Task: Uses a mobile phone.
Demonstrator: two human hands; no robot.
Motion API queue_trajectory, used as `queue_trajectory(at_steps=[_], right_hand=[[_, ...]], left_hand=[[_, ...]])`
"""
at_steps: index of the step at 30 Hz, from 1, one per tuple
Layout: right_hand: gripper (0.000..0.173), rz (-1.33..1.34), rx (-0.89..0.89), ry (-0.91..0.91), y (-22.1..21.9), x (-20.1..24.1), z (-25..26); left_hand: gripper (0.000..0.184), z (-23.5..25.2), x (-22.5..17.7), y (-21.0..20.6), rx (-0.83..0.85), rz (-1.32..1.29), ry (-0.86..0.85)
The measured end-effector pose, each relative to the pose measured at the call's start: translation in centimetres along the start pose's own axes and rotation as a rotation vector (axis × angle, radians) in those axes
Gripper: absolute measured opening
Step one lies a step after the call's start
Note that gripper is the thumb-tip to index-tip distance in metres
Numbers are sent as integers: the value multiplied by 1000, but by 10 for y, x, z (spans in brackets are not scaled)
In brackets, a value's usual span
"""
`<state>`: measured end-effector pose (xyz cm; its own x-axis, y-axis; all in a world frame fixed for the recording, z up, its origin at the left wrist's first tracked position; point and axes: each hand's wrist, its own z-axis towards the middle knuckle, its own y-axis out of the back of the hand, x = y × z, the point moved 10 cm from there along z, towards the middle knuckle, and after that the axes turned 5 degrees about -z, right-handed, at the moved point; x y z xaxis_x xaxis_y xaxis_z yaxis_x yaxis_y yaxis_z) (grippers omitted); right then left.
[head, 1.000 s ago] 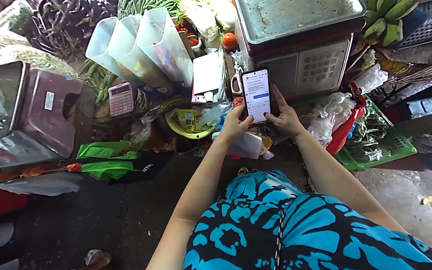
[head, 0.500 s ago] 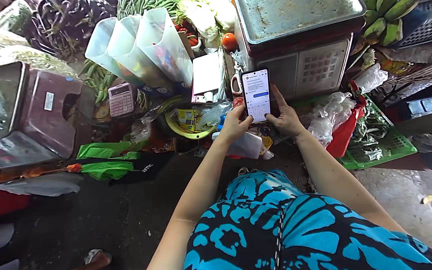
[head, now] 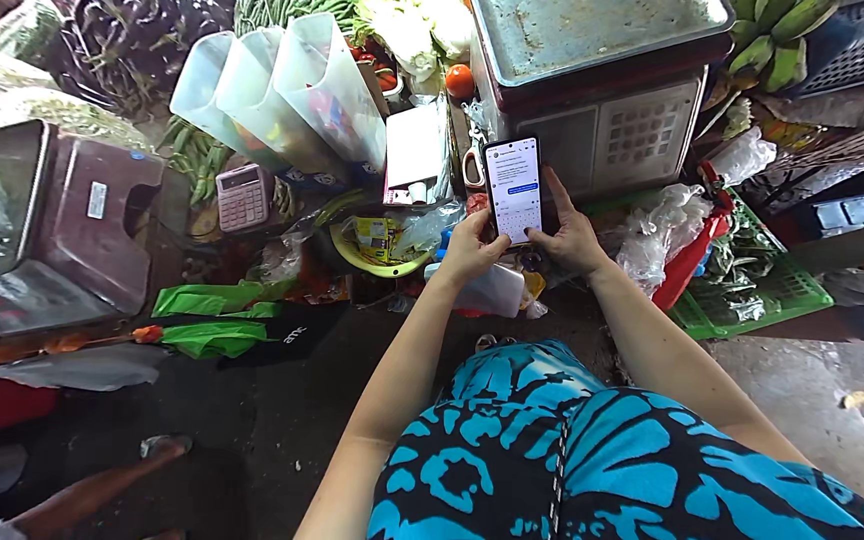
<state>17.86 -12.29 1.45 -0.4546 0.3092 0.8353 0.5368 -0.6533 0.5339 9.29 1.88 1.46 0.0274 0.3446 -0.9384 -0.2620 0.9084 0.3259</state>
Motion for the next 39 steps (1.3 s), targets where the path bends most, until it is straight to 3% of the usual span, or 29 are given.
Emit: queue_trajectory(at_steps=[3,8,25,28,32,39], right_hand=[[82,-16,-22,-29,1,0,0],[78,-37,-25,-24,1,1,-1],[76,-36,-22,0,0,-8,5],[83,-9,-2,3,-1,-7,5],[106,-24,8,37,-2,-1,1],[105,14,4,46,-2,-5,4]], left_hand=[[36,0,0,0,1,0,-2],[32,1,2,0,-13,18,17],[36,1,5,-1,13,17,33],[35,1,5,-1,12,9,23],[33,1,2,0,6,13,20],[28,2,4,0,-11,16,12]])
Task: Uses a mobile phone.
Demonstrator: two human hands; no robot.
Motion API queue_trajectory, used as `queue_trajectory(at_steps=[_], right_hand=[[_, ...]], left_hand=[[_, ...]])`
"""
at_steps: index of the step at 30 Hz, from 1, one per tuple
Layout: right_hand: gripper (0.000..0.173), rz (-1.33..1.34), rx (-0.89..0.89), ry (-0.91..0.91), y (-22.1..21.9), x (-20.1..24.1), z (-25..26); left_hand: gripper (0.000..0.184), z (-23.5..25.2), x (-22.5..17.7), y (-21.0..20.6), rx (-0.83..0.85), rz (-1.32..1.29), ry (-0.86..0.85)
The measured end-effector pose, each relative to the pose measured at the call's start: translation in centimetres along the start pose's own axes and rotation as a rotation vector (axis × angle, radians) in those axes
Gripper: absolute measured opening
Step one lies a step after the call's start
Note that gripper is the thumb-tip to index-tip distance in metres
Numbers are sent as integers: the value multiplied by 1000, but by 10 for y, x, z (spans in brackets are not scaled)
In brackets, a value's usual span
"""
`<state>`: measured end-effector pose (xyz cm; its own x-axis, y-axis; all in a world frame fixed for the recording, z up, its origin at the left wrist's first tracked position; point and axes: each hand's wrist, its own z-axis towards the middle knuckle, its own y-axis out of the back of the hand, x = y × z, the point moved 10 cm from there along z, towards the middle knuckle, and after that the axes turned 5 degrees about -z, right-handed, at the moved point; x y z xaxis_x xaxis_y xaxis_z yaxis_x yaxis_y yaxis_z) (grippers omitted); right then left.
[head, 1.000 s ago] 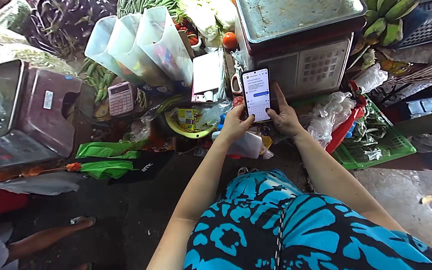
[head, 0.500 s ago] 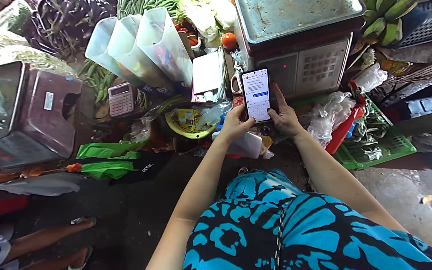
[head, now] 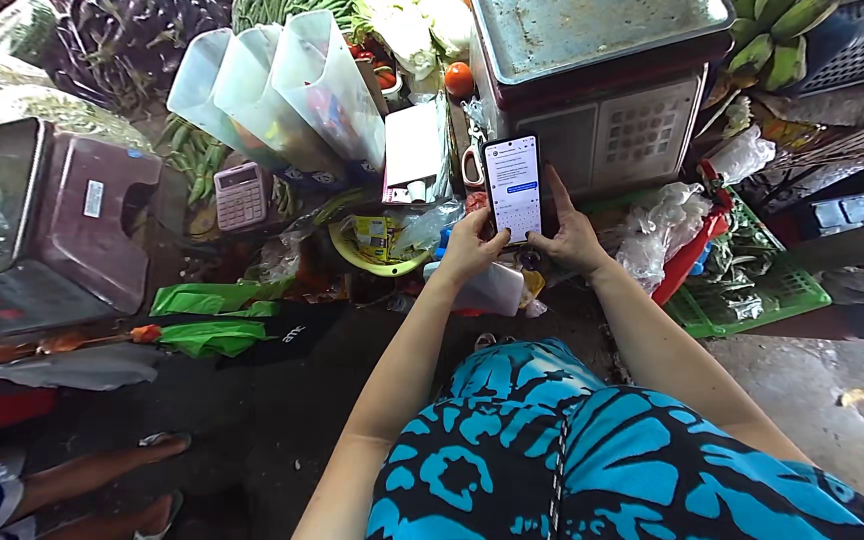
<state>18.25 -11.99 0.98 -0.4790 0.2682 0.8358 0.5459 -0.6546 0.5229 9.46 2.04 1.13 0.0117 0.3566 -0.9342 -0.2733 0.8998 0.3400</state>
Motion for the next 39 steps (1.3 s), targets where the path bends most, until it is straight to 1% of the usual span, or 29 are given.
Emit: queue_trajectory(at_steps=[2,7,11,14,18,23,28,31,35,39], right_hand=[[104,-10,-4,-2,0,1,0],[105,-37,-9,12,0,1,0],[103,-69,-19,15,0,-1,0],[100,-58,-16,-16,0,-2,0],[98,-110,-65,-52,3,5,-4],[98,-76,-49,-39,2,-2,1],[92,-88,-42,-36,1,-3,1],[91,-92,-37,-36,2,-2,0],[89,-98,-32,-42,1,-3,1],[89,-124,-37,-38,1,0,1]], left_hand=[[25,0,1,0,-5,-13,10],[29,0,1,0,30,-14,45],[31,0,-1,1,27,-12,4],[33,-1,-2,1,21,-17,-14],[32,-1,-3,1,13,-33,-6],[30,-1,0,1,20,-29,21],[35,-1,0,0,17,-27,-20],[38,0,2,-1,20,-25,-6],[35,0,2,-2,27,-32,3],[27,1,2,-1,10,12,15]])
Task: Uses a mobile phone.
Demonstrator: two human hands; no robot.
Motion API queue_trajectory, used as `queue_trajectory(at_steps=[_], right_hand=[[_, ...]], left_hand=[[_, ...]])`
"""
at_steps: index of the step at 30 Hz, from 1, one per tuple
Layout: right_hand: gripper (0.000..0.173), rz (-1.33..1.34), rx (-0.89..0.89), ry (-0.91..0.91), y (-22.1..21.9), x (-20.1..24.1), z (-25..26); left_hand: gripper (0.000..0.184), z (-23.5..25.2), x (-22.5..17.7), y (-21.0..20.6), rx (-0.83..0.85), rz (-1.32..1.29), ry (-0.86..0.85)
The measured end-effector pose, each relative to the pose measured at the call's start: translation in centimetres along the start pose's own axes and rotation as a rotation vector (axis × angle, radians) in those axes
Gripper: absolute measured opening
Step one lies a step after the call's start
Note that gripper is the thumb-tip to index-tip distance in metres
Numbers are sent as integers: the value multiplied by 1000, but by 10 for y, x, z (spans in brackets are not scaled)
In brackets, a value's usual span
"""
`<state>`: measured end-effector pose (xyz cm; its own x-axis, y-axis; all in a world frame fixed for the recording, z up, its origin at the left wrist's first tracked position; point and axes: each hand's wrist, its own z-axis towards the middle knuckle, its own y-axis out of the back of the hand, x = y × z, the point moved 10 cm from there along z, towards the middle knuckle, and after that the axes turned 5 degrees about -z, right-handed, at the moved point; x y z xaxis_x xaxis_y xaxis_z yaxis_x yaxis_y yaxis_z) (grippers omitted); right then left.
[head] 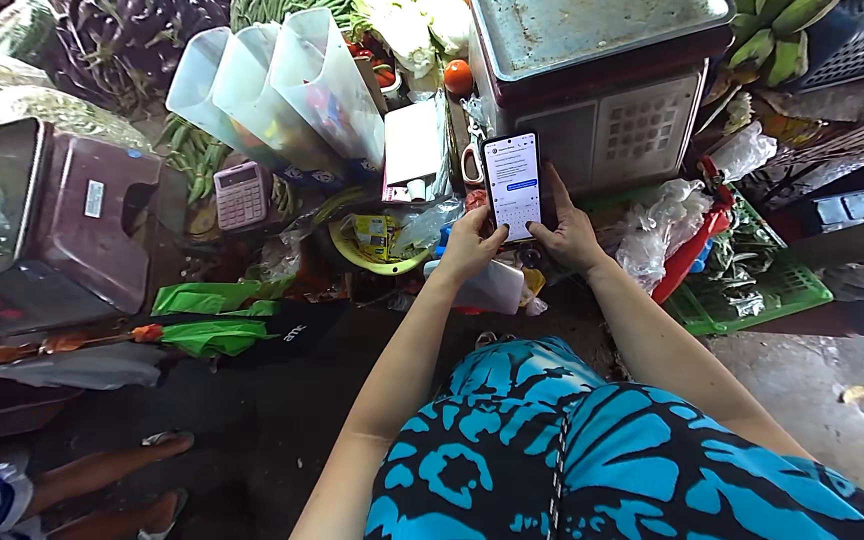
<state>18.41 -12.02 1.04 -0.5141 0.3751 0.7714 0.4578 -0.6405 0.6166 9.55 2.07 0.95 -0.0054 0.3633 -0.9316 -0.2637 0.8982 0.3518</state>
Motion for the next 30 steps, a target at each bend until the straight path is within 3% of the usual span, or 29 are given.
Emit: queue_trajectory(at_steps=[9,16,30], right_hand=[[102,-60,-100,-76,-1,-5,1],[84,-20,-51,-22,0,-2,0],[83,14,11,6,1,-1,-1]], left_hand=[[33,-1,-1,1,1,-22,-24],[36,-1,-1,0,2,-32,-35],[36,-2,-2,0,13,-8,-13]])
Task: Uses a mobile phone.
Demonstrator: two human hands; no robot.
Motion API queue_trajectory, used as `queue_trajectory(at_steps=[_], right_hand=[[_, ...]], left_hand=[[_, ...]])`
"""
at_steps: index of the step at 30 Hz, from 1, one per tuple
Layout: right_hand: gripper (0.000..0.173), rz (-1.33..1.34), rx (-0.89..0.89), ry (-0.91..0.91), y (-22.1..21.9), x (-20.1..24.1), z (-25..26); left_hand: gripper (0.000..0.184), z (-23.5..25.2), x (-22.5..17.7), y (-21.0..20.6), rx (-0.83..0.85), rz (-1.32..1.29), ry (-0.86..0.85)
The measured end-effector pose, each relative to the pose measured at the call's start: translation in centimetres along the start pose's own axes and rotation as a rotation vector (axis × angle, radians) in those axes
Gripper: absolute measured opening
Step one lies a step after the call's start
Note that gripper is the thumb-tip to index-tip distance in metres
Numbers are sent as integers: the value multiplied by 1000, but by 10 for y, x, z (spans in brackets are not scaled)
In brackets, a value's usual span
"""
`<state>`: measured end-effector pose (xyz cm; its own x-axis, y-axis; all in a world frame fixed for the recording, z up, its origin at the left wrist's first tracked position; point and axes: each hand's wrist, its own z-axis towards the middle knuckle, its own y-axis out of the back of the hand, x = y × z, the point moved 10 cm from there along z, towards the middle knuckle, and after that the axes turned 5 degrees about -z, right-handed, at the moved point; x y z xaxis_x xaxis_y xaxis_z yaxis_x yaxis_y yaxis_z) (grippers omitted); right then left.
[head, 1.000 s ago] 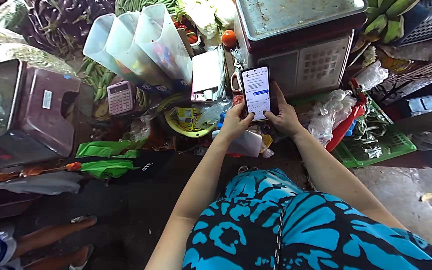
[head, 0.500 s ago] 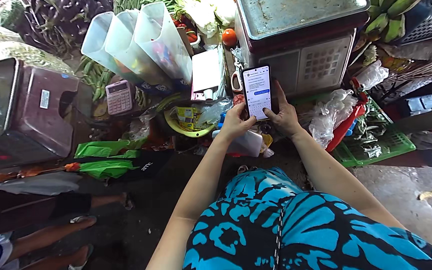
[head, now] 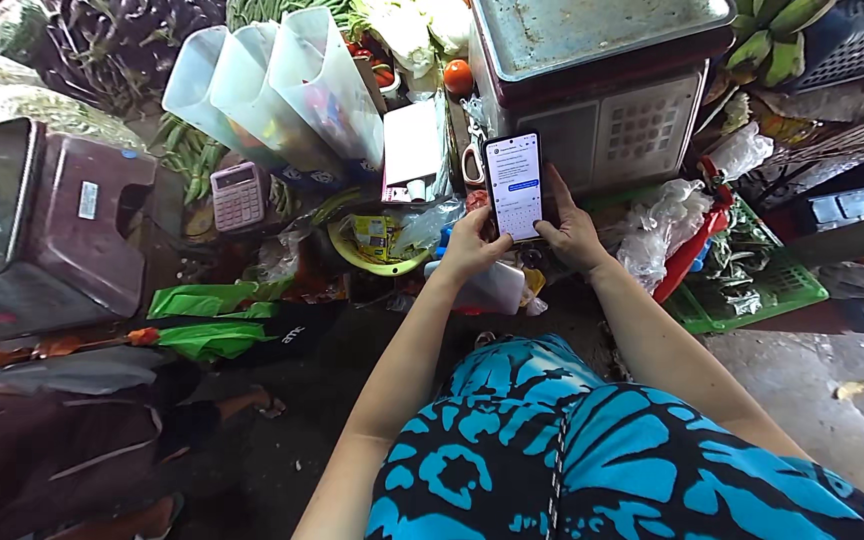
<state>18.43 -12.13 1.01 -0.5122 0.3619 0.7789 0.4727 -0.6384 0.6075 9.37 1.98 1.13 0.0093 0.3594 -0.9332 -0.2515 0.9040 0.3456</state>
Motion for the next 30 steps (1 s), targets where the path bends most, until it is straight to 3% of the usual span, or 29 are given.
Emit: queue_trajectory(at_steps=[22,30], right_hand=[[76,-22,-22,-13,-2,-3,1],[94,7,9,0,-1,1,0]], left_hand=[[30,1,1,0,-13,12,-12],[34,1,0,0,-7,1,0]])
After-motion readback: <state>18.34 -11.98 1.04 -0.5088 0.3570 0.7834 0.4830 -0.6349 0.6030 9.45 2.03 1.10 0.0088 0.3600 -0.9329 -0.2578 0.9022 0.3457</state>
